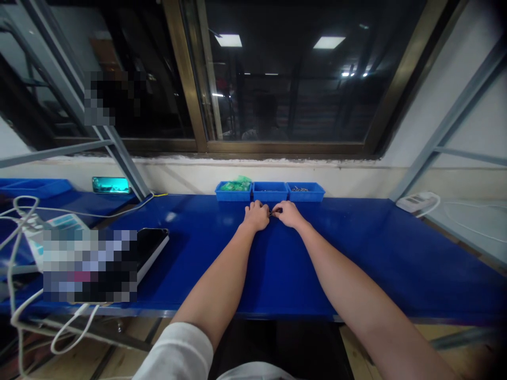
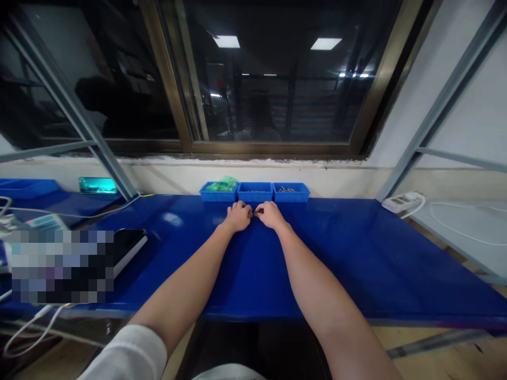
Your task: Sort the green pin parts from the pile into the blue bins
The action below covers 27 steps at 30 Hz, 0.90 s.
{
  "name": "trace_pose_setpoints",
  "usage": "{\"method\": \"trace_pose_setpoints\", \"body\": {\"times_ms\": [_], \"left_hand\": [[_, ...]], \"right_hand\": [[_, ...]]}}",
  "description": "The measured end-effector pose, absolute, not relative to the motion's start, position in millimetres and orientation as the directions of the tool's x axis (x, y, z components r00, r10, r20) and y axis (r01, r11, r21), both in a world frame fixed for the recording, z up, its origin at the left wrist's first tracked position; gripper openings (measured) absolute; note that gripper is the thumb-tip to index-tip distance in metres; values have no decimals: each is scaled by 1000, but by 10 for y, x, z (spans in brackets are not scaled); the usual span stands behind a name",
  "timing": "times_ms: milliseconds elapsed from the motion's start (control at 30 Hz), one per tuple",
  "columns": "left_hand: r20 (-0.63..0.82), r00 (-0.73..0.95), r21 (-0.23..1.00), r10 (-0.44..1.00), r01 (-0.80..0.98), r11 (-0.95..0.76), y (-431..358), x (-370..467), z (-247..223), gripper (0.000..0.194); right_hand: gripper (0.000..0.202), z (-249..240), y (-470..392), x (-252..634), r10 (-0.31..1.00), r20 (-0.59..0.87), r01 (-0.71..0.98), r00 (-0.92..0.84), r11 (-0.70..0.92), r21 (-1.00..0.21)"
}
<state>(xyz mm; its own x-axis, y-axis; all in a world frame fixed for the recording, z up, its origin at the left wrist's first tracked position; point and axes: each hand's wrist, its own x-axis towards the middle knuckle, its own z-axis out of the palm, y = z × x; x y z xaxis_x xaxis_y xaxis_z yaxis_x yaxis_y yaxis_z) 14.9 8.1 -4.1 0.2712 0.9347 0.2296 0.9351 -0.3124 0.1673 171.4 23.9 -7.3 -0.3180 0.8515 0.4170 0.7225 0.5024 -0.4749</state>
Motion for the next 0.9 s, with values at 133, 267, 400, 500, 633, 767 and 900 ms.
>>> {"method": "trace_pose_setpoints", "body": {"times_ms": [133, 267, 400, 500, 633, 767, 900], "left_hand": [[253, 261, 190, 932, 931, -312, 66, 173, -24, 26], [335, 261, 224, 905, 911, -346, 35, 172, 15, 23], [392, 292, 247, 872, 880, -406, 0, 152, 70, 19], [399, 296, 312, 868, 846, -432, -6, 129, 101, 17], [420, 284, 390, 862, 801, -454, 26, 102, 109, 14], [434, 250, 436, 866, 782, -444, 55, 81, 104, 15], [433, 270, 469, 860, 747, -471, 44, 74, 117, 16]], "right_hand": [[7, -94, 244, 1713, 844, 480, 710, -238, 488, -507], [24, -79, 219, 1719, 862, 492, 624, -124, 453, -636], [17, -39, 186, 1724, 878, 408, 507, -251, 478, -717], [19, -17, 184, 1740, 885, 398, 510, -241, 465, -724], [17, -13, 201, 1746, 896, 406, 425, -180, 443, -790], [26, 8, 182, 1728, 913, 374, 252, -160, 404, -879], [23, 34, 158, 1735, 938, 305, 132, -165, 327, -936]]}}
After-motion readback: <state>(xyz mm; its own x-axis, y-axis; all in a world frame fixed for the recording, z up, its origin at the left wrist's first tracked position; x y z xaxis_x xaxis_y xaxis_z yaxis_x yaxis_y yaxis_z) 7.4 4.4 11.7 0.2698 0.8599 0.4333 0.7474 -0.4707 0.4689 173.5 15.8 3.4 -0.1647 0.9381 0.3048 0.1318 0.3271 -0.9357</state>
